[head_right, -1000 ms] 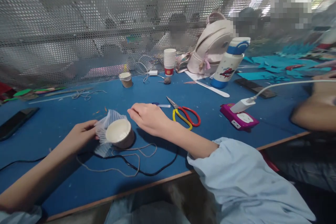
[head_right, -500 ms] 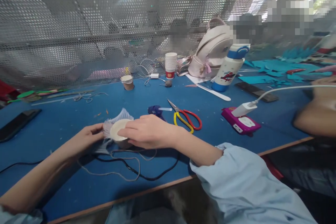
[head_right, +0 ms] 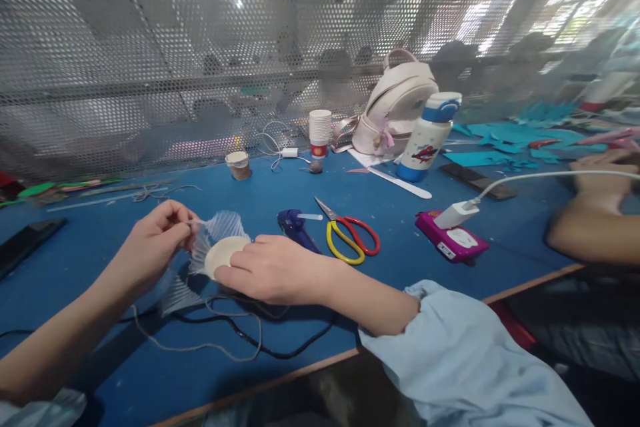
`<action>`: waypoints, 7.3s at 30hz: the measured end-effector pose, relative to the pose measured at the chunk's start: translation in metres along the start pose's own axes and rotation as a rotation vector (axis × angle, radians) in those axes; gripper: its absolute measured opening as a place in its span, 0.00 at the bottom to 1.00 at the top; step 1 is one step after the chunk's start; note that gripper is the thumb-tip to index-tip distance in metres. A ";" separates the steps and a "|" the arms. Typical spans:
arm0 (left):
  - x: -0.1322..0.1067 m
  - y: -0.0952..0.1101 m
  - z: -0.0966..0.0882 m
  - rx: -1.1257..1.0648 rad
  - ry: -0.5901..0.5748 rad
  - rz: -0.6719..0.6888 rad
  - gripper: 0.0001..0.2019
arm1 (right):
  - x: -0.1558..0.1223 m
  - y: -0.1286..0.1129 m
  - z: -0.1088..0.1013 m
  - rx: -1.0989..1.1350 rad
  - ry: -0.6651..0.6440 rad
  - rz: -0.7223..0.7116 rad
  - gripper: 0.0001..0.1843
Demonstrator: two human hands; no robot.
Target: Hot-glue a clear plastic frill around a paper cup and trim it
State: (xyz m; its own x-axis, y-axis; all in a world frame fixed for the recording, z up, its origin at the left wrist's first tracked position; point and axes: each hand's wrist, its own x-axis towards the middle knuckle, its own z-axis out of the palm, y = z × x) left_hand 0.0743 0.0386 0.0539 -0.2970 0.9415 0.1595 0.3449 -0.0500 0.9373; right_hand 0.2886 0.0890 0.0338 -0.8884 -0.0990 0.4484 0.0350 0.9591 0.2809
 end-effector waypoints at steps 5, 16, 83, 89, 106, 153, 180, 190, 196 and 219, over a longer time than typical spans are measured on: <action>0.004 0.009 -0.007 0.349 -0.175 0.208 0.12 | 0.001 -0.001 -0.005 0.000 -0.054 0.012 0.13; 0.024 0.025 -0.002 0.371 -0.408 0.338 0.09 | 0.000 0.000 -0.008 -0.003 -0.092 0.023 0.13; 0.053 -0.004 0.003 0.270 -0.640 0.465 0.09 | -0.045 0.028 0.005 0.585 -0.158 1.247 0.12; 0.052 -0.009 0.006 0.230 -0.601 0.359 0.10 | -0.043 0.010 -0.028 0.697 0.048 1.322 0.12; 0.038 -0.012 0.014 0.114 -0.525 0.010 0.13 | 0.002 -0.018 -0.053 0.497 -0.272 0.770 0.06; 0.038 -0.024 0.018 -0.046 -0.498 -0.114 0.16 | -0.010 -0.040 -0.018 0.081 -0.305 0.582 0.07; 0.034 -0.021 0.015 -0.012 -0.477 -0.096 0.16 | -0.006 -0.034 -0.026 0.738 -0.165 1.048 0.14; 0.034 -0.022 0.016 -0.006 -0.468 -0.088 0.15 | -0.007 -0.041 -0.020 0.787 -0.163 1.176 0.19; 0.034 -0.020 0.015 0.001 -0.470 -0.077 0.15 | -0.001 -0.038 -0.028 0.968 -0.080 1.201 0.19; 0.031 -0.016 0.017 -0.035 -0.464 -0.103 0.15 | -0.003 -0.039 -0.029 1.227 -0.126 1.341 0.15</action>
State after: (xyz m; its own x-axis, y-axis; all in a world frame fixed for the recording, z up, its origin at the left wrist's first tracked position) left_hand 0.0742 0.0742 0.0387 0.1036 0.9912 -0.0829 0.3021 0.0481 0.9521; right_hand 0.3032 0.0448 0.0457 -0.5737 0.7782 -0.2556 0.4070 0.0001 -0.9134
